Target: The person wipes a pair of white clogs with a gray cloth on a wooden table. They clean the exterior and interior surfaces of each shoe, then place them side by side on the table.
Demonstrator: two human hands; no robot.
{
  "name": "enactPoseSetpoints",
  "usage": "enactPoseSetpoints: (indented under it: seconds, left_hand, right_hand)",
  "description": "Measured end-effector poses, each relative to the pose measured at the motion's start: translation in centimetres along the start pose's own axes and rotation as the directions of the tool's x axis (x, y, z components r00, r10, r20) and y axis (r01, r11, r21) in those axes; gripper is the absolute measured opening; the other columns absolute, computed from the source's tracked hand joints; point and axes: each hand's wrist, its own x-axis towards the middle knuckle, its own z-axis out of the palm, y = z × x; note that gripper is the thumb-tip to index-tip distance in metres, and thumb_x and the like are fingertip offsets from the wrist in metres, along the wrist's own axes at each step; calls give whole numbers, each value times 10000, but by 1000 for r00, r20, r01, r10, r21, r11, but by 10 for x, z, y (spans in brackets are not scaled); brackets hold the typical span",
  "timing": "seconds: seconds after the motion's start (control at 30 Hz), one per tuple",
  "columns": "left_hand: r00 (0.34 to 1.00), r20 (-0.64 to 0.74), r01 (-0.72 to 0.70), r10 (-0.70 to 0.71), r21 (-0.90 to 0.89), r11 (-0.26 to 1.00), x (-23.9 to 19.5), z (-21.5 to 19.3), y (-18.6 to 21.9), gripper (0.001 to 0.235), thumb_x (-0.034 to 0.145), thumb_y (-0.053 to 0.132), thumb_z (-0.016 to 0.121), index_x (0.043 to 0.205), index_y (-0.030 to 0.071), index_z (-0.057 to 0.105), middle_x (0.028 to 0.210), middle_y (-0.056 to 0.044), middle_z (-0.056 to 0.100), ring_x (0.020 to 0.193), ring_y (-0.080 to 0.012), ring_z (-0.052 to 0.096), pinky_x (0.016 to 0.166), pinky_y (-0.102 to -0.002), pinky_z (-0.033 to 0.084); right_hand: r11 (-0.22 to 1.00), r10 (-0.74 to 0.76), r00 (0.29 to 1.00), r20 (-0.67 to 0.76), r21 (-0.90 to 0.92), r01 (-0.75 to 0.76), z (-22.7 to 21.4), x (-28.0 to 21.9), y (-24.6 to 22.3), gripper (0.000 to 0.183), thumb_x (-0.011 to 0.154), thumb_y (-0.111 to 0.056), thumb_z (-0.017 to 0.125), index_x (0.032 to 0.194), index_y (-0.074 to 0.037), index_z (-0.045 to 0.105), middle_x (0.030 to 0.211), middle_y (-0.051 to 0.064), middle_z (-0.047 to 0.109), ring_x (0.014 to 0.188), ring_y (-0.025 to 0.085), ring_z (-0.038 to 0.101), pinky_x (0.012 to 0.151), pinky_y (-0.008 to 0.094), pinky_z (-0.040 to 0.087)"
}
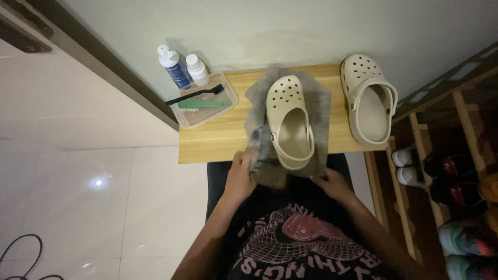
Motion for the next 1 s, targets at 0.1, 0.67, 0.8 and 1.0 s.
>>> enactPoseSetpoints:
  seconds: [0.1, 0.67, 0.8, 1.0]
  left_hand:
    - [994, -97, 59, -58, 8, 998, 4, -10, -14, 361, 784, 0, 603, 974, 236, 799, 1114, -182, 684, 1055, -454, 679, 885, -523, 556]
    - [981, 177, 30, 77, -531, 847, 38, -35, 69, 842, 739, -102, 504, 1530, 186, 494, 1371, -214, 533, 1163, -331, 574, 1038, -491, 469]
    - [936, -9, -346, 352, -200, 916, 58, -8, 38, 696, 783, 143, 762, 1451, 177, 568, 1228, -165, 676, 1128, -379, 609, 1051, -483, 417]
    - [881, -8, -470, 472, 84, 879, 64, 31, 14, 629, 743, -7, 688, 1357, 122, 635, 1124, -140, 722, 1051, -293, 669, 1046, -366, 442]
  right_hand:
    - [992, -109, 992, -58, 51, 112, -8, 11, 18, 452, 1029, -204, 598, 1444, -28, 581, 1461, 195, 589, 1401, 393, 478, 1178, 552, 374]
    - [869, -125, 991, -56, 475, 137, -46, -5, -3, 418, 863, 16, 690, 1265, -38, 588, 938, 120, 670, 801, 238, 682, 684, 417, 585]
    - [703, -233, 971, 57, 700, 128, -37, -12, -8, 667, 717, 213, 511, 1344, -14, 494, 913, 121, 662, 696, 271, 727, 630, 424, 621]
    - [907, -234, 969, -74, 343, 245, -17, -3, -9, 575, 837, 43, 740, 1364, 0, 514, 1164, 226, 691, 1038, 319, 675, 783, 456, 610]
